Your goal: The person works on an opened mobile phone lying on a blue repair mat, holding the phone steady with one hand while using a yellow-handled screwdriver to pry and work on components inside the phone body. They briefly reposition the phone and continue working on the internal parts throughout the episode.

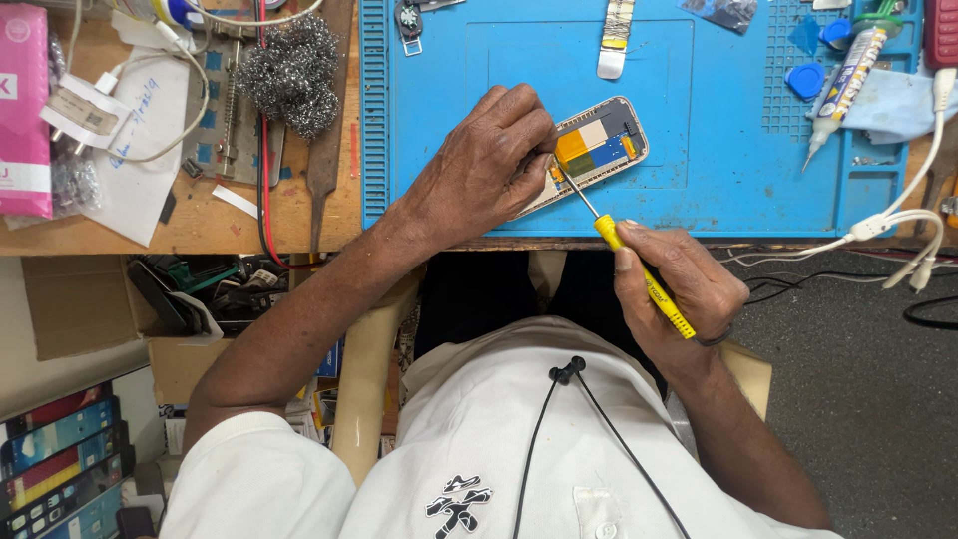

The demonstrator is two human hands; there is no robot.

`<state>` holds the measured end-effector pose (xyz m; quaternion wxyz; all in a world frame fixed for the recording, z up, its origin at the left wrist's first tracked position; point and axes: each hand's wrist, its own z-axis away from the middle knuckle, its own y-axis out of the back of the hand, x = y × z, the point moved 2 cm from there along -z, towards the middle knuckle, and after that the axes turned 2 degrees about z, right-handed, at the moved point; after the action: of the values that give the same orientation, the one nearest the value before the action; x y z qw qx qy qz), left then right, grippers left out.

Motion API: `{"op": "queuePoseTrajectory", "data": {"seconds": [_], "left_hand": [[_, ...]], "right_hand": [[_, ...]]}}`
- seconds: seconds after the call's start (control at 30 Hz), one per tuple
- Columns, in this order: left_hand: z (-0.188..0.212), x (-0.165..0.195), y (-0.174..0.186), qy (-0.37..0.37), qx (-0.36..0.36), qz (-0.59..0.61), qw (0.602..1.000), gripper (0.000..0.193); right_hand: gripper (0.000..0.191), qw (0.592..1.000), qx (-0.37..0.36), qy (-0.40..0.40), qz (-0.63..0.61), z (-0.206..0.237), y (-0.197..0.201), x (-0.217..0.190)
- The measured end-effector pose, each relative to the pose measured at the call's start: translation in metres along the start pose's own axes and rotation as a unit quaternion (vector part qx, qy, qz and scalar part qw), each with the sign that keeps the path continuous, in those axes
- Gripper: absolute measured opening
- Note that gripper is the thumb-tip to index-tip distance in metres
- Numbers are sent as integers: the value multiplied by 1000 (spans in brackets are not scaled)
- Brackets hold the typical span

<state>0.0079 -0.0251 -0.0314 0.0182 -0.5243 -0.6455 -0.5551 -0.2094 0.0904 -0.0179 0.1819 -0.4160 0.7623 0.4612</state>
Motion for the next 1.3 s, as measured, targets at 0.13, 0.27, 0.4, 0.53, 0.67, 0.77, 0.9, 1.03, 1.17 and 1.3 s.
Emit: {"op": "queuePoseTrajectory", "data": {"seconds": [0.13,0.27,0.4,0.53,0.67,0.77,0.9,1.03,1.17,1.3], "left_hand": [[1,0,1,10,-14,1,1000,7],[-1,1,1,-2,-2,0,1000,6],[1,2,2,7,-7,-4,1000,6],[-1,3,2,2,0,2,1000,6],[1,5,5,8,-6,4,1000,8],[0,6,6,3,-7,-1,1000,9],[0,6,7,3,-8,-5,1000,8],[0,7,6,3,2,4,1000,9],[-1,6,7,10,5,2,1000,7],[-1,5,7,8,13,11,1000,8]], "right_hand": [[18,1000,-4,-8,8,1,1,0],[18,1000,-6,-15,13,0,2,-1],[17,1000,-7,-15,14,-1,1,-3],[18,1000,-8,-14,17,-2,3,-6],[18,999,-15,-16,26,-3,3,-7],[18,1000,-11,-11,22,-2,4,-7],[18,1000,0,-12,2,1,1,-5],[19,1000,0,-15,-6,3,1,-3],[20,1000,-10,-9,7,3,1,-2],[21,1000,-15,-2,5,3,-1,-1]]}}
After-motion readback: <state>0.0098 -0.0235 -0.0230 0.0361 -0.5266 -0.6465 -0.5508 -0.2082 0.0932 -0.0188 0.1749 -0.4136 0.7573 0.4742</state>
